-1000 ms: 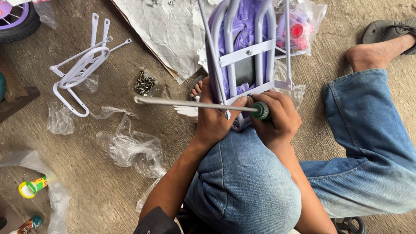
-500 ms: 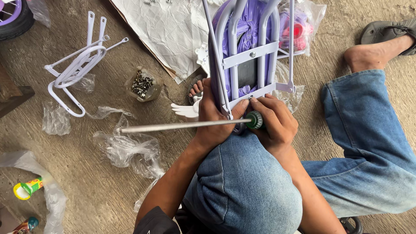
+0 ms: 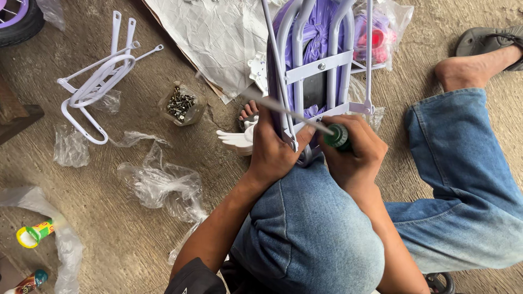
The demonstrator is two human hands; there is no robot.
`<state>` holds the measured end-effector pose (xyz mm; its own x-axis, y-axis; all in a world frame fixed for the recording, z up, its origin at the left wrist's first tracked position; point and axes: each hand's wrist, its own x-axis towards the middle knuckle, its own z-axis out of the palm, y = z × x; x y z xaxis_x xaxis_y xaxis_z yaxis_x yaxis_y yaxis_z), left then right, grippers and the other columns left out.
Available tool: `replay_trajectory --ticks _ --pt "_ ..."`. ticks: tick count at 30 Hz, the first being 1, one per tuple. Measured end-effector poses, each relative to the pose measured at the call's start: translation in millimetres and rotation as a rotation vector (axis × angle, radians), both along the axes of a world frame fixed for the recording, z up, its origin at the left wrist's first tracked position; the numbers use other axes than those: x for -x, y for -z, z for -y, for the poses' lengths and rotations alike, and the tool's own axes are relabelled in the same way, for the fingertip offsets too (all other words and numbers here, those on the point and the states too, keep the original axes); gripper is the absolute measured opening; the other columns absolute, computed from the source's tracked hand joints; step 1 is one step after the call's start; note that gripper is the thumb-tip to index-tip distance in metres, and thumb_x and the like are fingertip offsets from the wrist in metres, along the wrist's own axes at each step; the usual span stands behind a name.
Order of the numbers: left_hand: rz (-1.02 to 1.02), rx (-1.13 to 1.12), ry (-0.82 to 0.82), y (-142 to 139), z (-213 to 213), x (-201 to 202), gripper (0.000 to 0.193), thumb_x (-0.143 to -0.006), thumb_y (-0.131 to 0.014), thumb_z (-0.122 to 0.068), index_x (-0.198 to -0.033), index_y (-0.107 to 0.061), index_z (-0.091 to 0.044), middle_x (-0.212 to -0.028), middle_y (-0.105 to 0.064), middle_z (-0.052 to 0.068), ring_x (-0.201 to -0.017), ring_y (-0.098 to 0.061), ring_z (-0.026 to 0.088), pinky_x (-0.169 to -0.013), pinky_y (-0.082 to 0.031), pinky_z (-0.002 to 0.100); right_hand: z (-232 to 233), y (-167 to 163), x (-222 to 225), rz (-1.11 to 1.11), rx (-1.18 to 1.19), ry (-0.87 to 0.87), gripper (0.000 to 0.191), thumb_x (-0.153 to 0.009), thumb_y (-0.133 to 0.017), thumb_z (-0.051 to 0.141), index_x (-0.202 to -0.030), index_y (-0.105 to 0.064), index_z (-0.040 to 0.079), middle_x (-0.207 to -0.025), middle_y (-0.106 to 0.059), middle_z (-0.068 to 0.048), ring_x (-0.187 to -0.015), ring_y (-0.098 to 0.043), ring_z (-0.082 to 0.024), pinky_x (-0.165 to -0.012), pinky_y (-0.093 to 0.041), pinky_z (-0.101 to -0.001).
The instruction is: The person sits on the floor assembling a purple and white toy ride-on vehicle. They align the plastic seat onto the white metal frame, insert screws, and tighten them with a screwdriver, repositioning the frame repeatedly to reach each screw, then set the assembled body down and pick up another frame part.
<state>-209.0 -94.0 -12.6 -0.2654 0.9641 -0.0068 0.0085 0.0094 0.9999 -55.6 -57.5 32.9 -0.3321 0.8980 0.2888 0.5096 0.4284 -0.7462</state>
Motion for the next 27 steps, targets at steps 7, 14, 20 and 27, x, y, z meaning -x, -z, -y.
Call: replay_trajectory --ticks 7,14,20,27 --pt "0.048 -0.088 -0.049 2.6 -0.4 3.8 0.056 -0.098 -0.073 -0.015 -0.136 -0.036 0.002 -0.116 -0.067 0.019 -0.102 -0.075 0.028 -0.085 -0.065 0.038 23.7 -15.5 -72.2 0.142 0.246 0.155 0.040 -0.094 -0.079 0.005 -0.129 -0.062 -0.001 -0.094 -0.070 -0.010 -0.089 -0.068 -0.016 -0.084 -0.054 -0.0285" --pt "-0.232 -0.075 -0.070 -1.8 -2.0 16.1 0.060 -0.093 -0.078 -0.017 -0.134 -0.040 0.003 -0.104 -0.072 0.022 -0.097 -0.078 0.033 -0.081 -0.062 0.042 81.1 -43.4 -186.4 0.376 0.365 0.037 0.061 -0.081 -0.075 0.010 -0.139 -0.059 0.005 -0.109 -0.074 -0.014 -0.090 -0.074 -0.014 -0.075 -0.056 -0.0263" --pt "-0.295 -0.138 0.083 -1.2 -5.4 17.7 0.060 -0.095 -0.078 -0.020 -0.134 -0.038 0.001 -0.101 -0.072 0.020 -0.097 -0.080 0.033 -0.082 -0.066 0.041 110.9 -43.1 -205.9 0.407 0.438 0.083 0.056 -0.081 -0.074 0.008 -0.136 -0.065 0.006 -0.101 -0.075 -0.013 -0.082 -0.075 -0.014 -0.071 -0.056 -0.0263" --pt "-0.277 -0.111 0.101 -2.9 -3.5 17.8 0.058 -0.094 -0.080 -0.020 -0.129 -0.039 -0.001 -0.098 -0.074 0.019 -0.092 -0.081 0.031 -0.078 -0.065 0.040 109.9 -32.1 -206.4 0.448 0.471 0.117 0.058 -0.083 -0.078 0.009 -0.140 -0.066 0.006 -0.090 -0.073 -0.010 -0.073 -0.068 -0.015 -0.065 -0.054 -0.0267"
